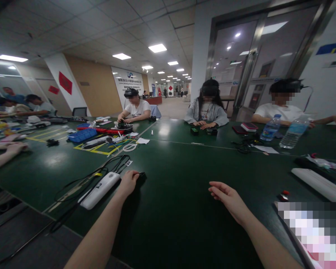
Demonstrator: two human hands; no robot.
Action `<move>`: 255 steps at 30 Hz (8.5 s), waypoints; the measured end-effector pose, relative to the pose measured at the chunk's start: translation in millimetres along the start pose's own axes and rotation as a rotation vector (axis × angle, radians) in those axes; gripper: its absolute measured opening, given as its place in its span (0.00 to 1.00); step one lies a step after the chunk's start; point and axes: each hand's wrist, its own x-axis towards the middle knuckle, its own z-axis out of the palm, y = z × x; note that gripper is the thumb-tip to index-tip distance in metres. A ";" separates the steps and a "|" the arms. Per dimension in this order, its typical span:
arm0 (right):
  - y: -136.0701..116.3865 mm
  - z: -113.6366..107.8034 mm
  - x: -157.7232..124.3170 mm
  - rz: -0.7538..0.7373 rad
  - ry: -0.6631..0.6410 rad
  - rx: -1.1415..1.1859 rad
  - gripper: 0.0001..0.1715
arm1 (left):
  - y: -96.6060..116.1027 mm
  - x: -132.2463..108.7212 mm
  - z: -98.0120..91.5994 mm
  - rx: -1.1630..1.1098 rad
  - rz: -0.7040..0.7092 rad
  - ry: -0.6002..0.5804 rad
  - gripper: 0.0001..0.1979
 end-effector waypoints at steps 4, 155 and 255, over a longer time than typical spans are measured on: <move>4.8 -1.3 3.5 -0.006 -0.006 0.000 0.19 | -0.8 0.8 4.6 -0.022 -0.031 0.060 0.12; 8.2 -2.3 6.2 -0.002 0.010 0.036 0.19 | 5.5 -18.8 -29.0 -0.204 0.006 -0.189 0.12; 5.6 -0.8 5.0 -0.006 0.018 0.045 0.18 | 4.8 -12.6 -17.1 0.280 0.117 -0.026 0.09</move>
